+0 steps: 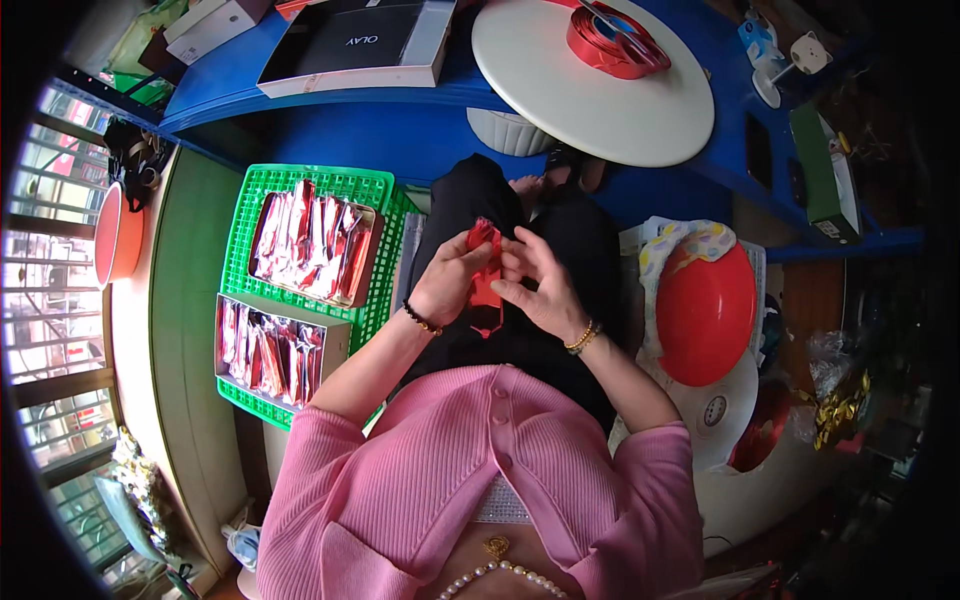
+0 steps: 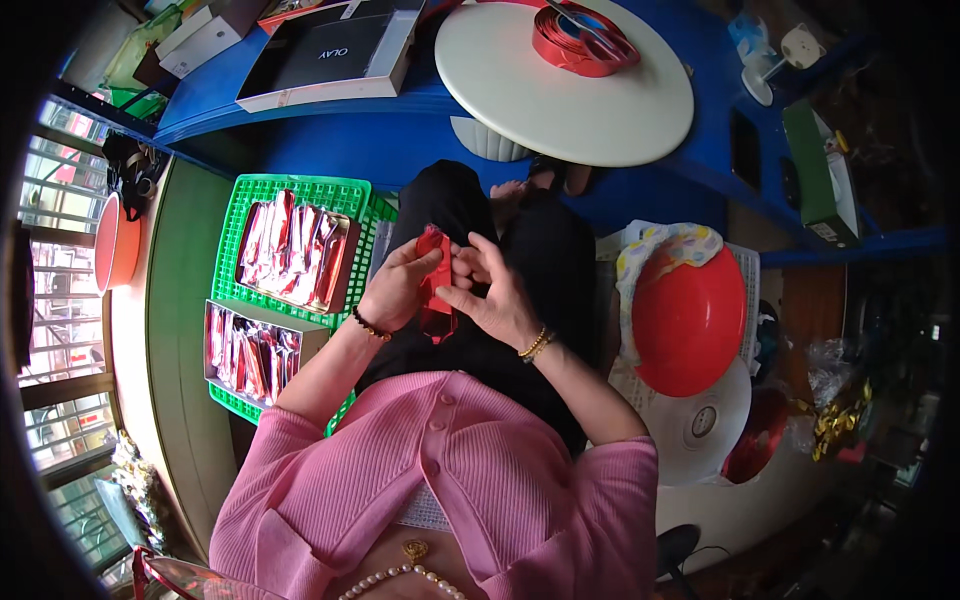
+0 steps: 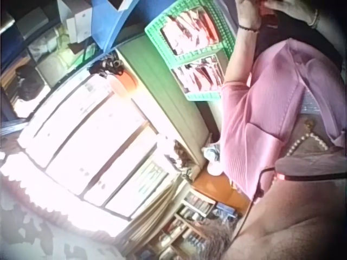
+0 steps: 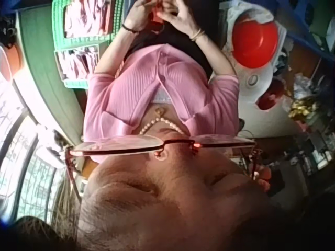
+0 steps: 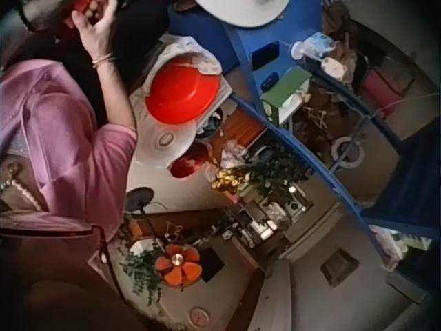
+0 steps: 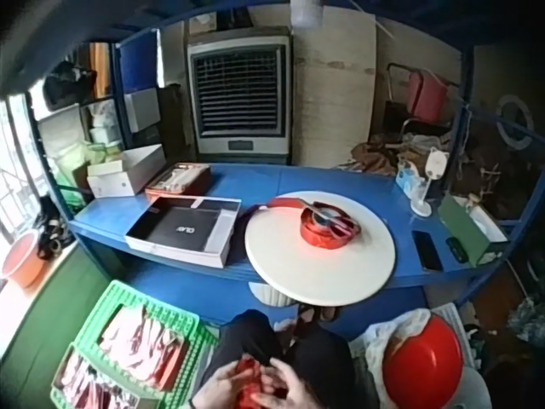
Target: Making decorative bows from red ribbon and applying them to gift items.
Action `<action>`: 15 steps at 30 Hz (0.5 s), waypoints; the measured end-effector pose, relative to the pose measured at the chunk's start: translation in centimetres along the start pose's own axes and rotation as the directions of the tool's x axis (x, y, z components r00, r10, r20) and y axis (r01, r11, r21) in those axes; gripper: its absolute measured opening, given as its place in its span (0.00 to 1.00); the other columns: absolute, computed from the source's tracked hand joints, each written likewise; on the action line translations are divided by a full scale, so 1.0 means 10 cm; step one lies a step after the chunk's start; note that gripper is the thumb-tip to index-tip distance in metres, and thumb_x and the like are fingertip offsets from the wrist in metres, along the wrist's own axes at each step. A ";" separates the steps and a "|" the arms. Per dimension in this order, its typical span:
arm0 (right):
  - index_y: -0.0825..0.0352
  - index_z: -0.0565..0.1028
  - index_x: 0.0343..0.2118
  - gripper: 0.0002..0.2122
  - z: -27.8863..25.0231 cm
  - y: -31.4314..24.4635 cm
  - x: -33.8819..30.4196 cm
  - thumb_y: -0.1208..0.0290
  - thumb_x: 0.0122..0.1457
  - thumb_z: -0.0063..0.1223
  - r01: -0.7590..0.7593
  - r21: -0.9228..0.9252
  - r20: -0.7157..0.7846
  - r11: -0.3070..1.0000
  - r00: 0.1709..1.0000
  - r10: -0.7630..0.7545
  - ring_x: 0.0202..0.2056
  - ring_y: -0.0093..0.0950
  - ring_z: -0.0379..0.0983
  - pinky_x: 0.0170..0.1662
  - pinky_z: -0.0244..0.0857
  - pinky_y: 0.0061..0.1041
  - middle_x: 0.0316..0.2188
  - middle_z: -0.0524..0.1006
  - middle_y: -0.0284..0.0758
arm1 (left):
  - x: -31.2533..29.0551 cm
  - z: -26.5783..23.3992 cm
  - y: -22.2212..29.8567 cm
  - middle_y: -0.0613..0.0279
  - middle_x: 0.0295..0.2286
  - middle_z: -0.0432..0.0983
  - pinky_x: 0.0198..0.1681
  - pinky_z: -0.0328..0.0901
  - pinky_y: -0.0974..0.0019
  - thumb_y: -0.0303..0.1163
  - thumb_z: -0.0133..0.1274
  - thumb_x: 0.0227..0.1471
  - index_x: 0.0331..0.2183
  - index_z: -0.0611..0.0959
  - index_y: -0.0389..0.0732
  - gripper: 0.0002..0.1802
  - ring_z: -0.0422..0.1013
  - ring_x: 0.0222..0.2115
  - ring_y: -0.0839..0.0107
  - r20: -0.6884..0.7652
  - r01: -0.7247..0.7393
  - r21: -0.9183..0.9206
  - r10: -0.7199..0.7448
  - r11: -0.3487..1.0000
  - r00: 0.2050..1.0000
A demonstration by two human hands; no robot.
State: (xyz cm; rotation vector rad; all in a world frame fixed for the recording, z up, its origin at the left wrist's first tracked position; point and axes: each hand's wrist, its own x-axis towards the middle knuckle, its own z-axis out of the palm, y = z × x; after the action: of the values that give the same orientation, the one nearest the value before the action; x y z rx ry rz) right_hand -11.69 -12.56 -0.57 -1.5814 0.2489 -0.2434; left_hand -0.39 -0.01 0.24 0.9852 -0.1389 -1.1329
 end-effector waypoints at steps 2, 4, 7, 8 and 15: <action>0.72 0.59 0.53 0.28 0.17 0.05 0.01 0.66 0.53 0.57 -0.053 0.444 0.058 0.894 0.998 0.030 0.43 0.24 0.70 0.46 0.64 0.21 0.42 0.71 0.38 | 0.06 0.06 0.05 0.58 0.31 0.74 0.36 0.69 0.69 0.28 0.38 0.58 0.41 0.72 0.36 0.11 0.73 0.32 0.69 -0.004 -0.039 -0.054 0.038 0.998 0.999; 0.73 0.63 0.48 0.23 0.18 0.12 0.00 0.66 0.54 0.56 -0.156 0.380 0.132 0.912 0.985 0.114 0.39 0.23 0.72 0.43 0.66 0.20 0.38 0.73 0.37 | 0.08 0.08 0.16 0.57 0.31 0.74 0.36 0.69 0.68 0.28 0.37 0.59 0.41 0.71 0.36 0.11 0.73 0.32 0.69 0.019 -0.044 -0.092 0.046 0.995 0.999; 0.73 0.72 0.36 0.12 0.24 -0.02 -0.05 0.66 0.58 0.50 -0.305 0.379 0.158 0.873 0.951 0.264 0.26 0.18 0.73 0.32 0.70 0.17 0.27 0.75 0.33 | 0.12 0.06 0.28 0.59 0.28 0.72 0.35 0.68 0.64 0.29 0.37 0.59 0.40 0.70 0.36 0.10 0.72 0.28 0.68 -0.015 -0.077 -0.165 0.075 0.983 0.997; 0.72 0.72 0.35 0.13 0.22 -0.03 -0.05 0.64 0.59 0.48 -0.333 0.334 0.167 0.882 0.942 0.293 0.24 0.18 0.73 0.31 0.69 0.17 0.26 0.75 0.33 | 0.12 0.07 0.29 0.60 0.27 0.72 0.31 0.69 0.65 0.29 0.37 0.58 0.39 0.71 0.37 0.10 0.71 0.25 0.69 -0.040 -0.076 -0.211 0.069 0.975 0.997; 0.72 0.72 0.36 0.14 0.22 0.02 -0.09 0.63 0.60 0.46 -0.287 0.202 0.087 0.936 0.958 0.274 0.23 0.21 0.74 0.29 0.68 0.17 0.23 0.75 0.34 | 0.15 0.04 0.19 0.61 0.26 0.71 0.33 0.67 0.62 0.29 0.38 0.58 0.38 0.71 0.37 0.09 0.68 0.24 0.70 -0.135 -0.109 -0.286 0.072 0.952 0.988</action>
State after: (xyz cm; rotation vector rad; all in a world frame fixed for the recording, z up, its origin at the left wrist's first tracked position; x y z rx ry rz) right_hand -11.83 -10.18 -0.86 -1.3195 0.3873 -0.0001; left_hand 1.37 -1.31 1.32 0.7725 0.0819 -0.9725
